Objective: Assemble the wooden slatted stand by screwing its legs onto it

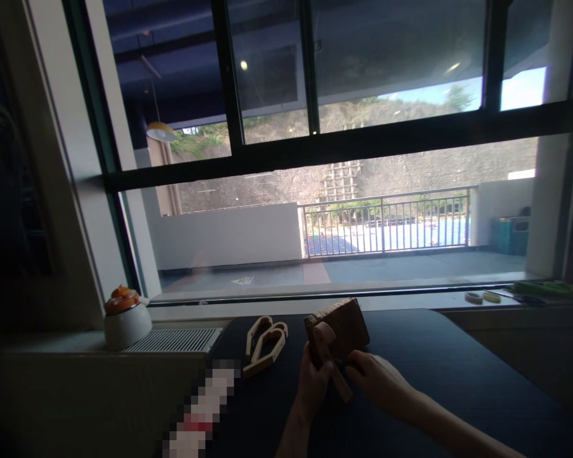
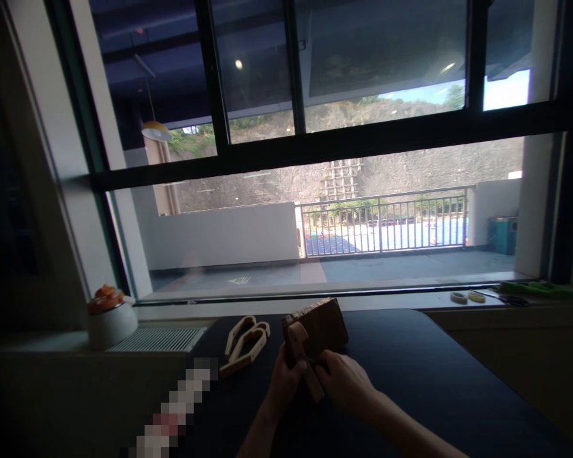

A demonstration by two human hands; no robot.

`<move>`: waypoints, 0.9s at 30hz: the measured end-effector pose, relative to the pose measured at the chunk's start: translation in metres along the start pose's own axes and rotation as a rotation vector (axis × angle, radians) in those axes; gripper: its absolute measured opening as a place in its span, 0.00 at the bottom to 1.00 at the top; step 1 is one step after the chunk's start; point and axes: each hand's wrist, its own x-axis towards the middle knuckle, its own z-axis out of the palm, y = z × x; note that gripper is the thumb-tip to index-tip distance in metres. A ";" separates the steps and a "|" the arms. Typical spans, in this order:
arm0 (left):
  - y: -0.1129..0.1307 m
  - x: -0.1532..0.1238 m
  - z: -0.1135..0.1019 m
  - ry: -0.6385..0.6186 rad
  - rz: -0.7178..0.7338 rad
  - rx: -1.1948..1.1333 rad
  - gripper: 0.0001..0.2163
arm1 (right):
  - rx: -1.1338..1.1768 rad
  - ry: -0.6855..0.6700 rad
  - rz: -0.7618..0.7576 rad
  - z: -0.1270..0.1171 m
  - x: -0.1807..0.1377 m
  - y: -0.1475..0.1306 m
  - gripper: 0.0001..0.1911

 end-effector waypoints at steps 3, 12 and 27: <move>-0.001 0.000 -0.001 -0.008 0.007 0.014 0.21 | -0.157 0.020 -0.102 -0.003 -0.006 -0.006 0.14; 0.005 -0.001 0.000 0.040 -0.010 0.010 0.20 | -0.782 0.289 -0.623 0.000 -0.015 -0.006 0.15; 0.001 -0.001 0.000 -0.008 -0.017 -0.018 0.22 | -0.031 0.055 -0.002 0.014 -0.010 0.008 0.10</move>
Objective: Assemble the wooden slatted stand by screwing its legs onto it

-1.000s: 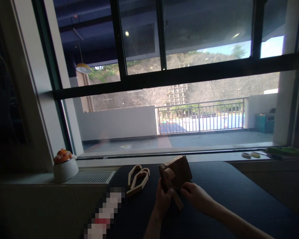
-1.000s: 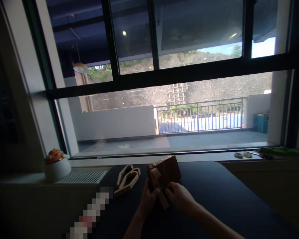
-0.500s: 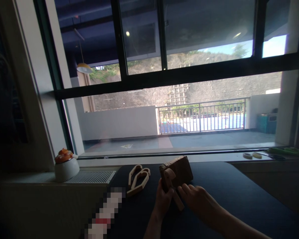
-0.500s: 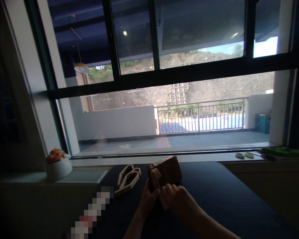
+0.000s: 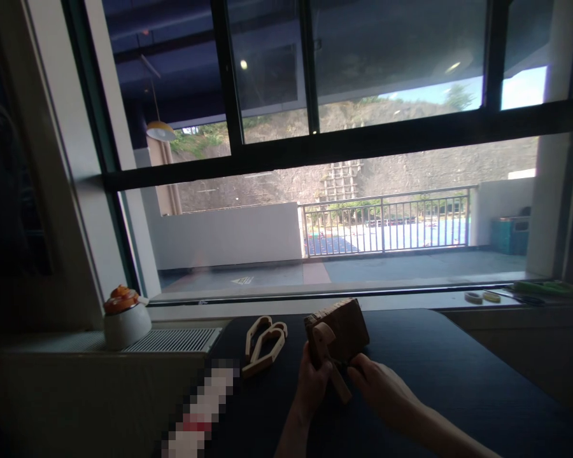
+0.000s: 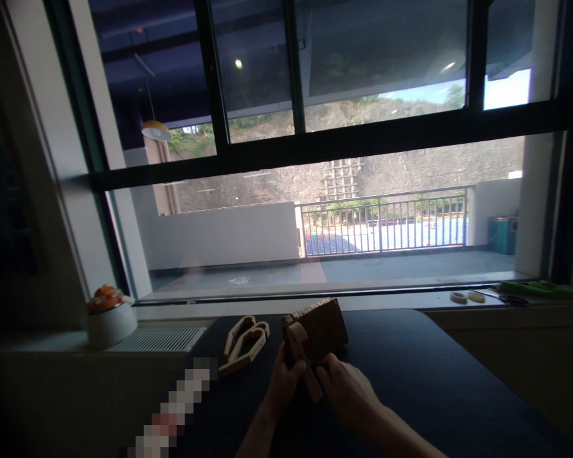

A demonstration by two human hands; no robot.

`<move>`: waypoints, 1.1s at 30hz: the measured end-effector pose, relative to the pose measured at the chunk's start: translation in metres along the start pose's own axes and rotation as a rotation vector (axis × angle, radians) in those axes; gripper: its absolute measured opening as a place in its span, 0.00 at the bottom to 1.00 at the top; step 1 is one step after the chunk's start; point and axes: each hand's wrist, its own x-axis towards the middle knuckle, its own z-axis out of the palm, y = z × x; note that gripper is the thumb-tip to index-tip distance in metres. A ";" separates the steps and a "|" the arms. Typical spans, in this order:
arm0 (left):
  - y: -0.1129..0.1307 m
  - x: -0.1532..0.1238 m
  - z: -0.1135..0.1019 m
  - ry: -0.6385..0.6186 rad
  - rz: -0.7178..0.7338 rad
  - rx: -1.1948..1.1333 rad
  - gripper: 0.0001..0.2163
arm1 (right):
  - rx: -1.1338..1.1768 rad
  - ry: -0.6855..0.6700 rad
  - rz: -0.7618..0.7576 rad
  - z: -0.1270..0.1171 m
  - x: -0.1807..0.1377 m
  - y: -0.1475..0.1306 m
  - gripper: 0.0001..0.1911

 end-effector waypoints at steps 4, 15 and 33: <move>0.001 0.000 -0.001 -0.003 -0.002 0.009 0.21 | -0.133 0.026 -0.092 -0.007 -0.003 -0.008 0.07; -0.004 0.002 -0.001 0.029 0.001 -0.012 0.20 | -0.548 0.411 -0.622 0.001 -0.005 -0.012 0.16; 0.000 0.000 -0.002 -0.036 0.015 -0.021 0.22 | -0.107 0.072 -0.111 -0.017 0.002 -0.003 0.13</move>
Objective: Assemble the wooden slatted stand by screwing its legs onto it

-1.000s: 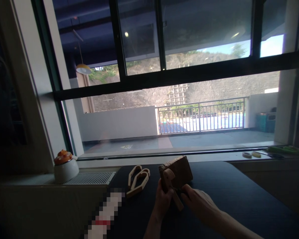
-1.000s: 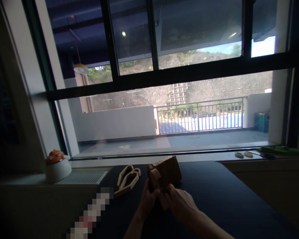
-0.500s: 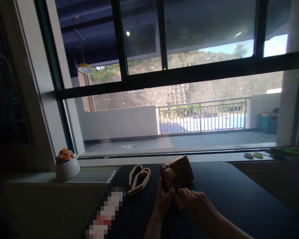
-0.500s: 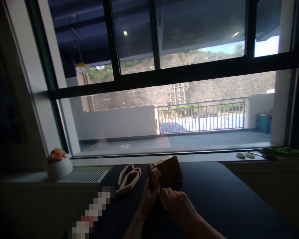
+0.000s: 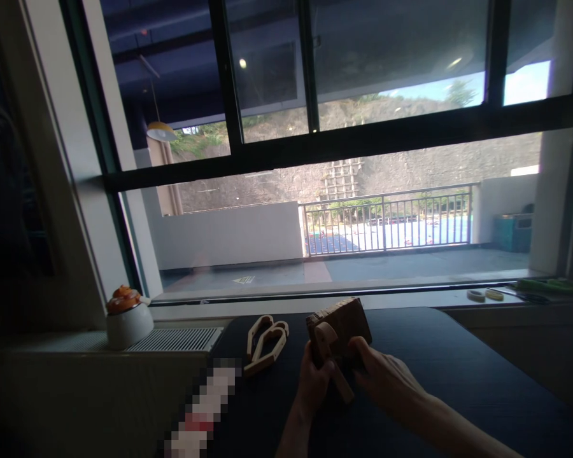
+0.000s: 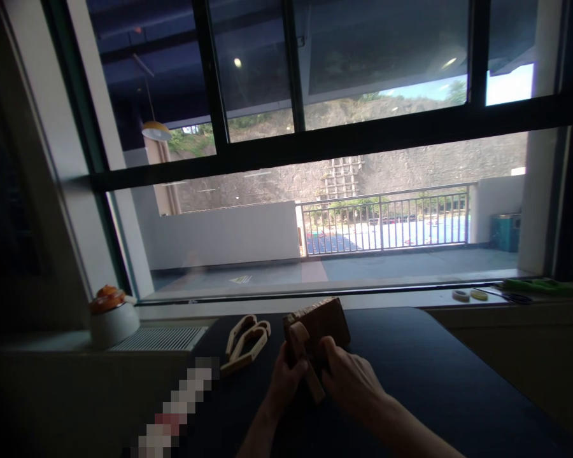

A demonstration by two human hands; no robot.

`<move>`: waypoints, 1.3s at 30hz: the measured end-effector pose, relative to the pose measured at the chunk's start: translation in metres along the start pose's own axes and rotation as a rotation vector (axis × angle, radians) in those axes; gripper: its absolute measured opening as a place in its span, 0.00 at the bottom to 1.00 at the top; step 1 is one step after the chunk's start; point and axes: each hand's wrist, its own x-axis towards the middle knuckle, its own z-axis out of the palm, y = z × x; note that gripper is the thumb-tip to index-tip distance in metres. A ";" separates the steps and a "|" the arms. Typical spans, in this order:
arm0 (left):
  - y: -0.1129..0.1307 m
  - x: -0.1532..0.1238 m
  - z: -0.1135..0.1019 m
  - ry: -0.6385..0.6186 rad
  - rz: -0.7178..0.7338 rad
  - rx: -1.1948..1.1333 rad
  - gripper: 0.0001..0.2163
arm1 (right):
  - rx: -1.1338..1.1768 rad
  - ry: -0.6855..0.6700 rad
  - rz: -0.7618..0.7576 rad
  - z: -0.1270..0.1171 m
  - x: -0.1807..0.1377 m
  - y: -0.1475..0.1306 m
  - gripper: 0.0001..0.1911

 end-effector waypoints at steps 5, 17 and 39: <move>0.002 -0.002 0.000 0.031 -0.003 0.042 0.20 | -0.318 0.158 -0.334 0.001 -0.003 -0.005 0.12; 0.009 -0.002 0.004 0.056 -0.020 0.055 0.21 | 0.202 -0.006 0.123 0.025 -0.008 0.008 0.07; 0.002 -0.003 0.016 0.071 0.041 0.107 0.44 | -0.001 -0.048 0.083 0.011 0.000 -0.015 0.04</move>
